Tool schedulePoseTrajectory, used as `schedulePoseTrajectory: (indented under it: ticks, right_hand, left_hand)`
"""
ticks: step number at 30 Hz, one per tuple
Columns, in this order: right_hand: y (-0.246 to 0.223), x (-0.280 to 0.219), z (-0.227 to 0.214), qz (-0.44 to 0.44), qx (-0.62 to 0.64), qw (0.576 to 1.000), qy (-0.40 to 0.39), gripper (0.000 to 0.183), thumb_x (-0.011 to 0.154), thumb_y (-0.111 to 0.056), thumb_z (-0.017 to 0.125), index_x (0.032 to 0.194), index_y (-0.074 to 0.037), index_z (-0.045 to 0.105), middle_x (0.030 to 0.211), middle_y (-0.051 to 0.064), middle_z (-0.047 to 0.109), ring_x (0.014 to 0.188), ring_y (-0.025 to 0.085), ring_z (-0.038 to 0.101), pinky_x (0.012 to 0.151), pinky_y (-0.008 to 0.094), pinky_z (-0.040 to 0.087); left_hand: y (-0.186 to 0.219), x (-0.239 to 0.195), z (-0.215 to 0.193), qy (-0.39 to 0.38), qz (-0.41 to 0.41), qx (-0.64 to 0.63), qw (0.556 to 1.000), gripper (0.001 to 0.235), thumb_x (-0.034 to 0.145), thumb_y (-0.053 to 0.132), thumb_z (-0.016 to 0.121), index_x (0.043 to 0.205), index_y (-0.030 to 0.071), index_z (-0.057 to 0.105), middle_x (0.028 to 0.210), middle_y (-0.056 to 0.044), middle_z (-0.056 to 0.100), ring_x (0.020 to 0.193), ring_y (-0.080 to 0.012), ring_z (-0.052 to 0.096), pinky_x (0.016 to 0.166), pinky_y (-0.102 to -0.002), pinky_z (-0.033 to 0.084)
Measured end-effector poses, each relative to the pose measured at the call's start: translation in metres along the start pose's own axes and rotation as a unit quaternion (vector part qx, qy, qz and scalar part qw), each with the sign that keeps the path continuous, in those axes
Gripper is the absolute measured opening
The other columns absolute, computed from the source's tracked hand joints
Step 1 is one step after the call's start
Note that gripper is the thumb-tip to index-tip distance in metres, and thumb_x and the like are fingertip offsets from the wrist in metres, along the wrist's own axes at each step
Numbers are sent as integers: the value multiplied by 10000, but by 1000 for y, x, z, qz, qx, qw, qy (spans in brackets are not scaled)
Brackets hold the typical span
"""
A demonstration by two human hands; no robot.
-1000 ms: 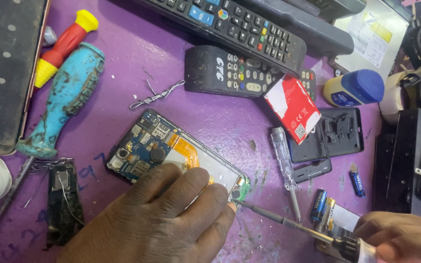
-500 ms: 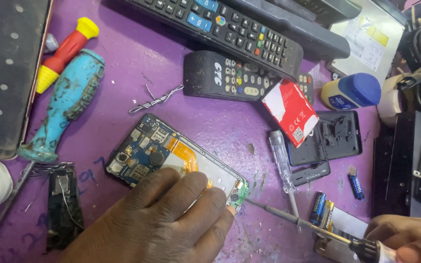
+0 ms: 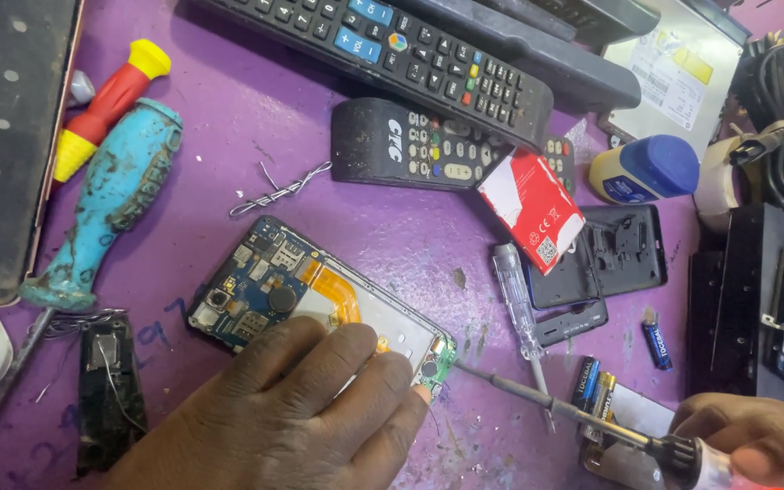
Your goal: The person uses a soldering iron to apply solder to a small wire and then to specific points on a disassembled mobile phone motherboard. The person holds the wire and board steady while carefully applying heat and solder.
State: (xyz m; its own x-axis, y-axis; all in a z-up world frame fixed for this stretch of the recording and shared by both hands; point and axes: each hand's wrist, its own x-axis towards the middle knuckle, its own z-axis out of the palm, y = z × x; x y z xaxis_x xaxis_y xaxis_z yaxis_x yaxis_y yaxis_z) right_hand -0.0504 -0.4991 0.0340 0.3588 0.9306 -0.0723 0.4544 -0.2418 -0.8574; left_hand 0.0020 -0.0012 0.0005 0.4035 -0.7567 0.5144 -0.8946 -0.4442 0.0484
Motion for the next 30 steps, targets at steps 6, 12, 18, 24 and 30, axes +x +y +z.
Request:
schedulePoseTrajectory:
  ticks: [6,12,18,24,30]
  right_hand:
    - [19,-28,0,108,100,988,-51,627,1158,-361,229,1173,-16,752,1158,148,759,1035,338,798,876,429,702]
    - [26,-33,-1,209,126,967,-71,986,1139,-725,160,1089,-73,898,1076,101,810,999,269,783,869,405,634]
    - [29,-50,16,384,368,844,63,995,854,-857,714,875,113,935,996,220,835,853,361,893,777,473,696]
    - [-35,28,11,475,526,673,212,972,685,-520,816,1098,358,884,393,136,449,298,155,382,303,319,155]
    - [-65,81,33,579,448,559,389,508,818,71,665,1128,411,880,1099,541,930,335,268,399,318,307,213]
  left_hand:
    - [1,-2,-1,-19,-9,-30,999,113,960,126,544,961,154,654,911,-8,572,932,-245,522,785,-382,466]
    - [-1,-3,-4,-32,-21,-106,994,157,950,186,551,1044,136,667,1010,-41,578,1018,-285,530,863,-445,475]
    - [-4,-3,-13,-87,-48,-229,968,274,986,357,615,879,106,646,971,-47,555,1035,-284,533,957,-526,482]
    - [-5,-1,-16,-65,-45,-192,978,122,818,114,586,723,135,513,864,-35,517,882,-259,516,822,-447,493]
    - [-6,4,-14,-35,-42,-181,982,163,764,90,727,776,137,571,826,-34,544,824,-285,535,709,-427,433]
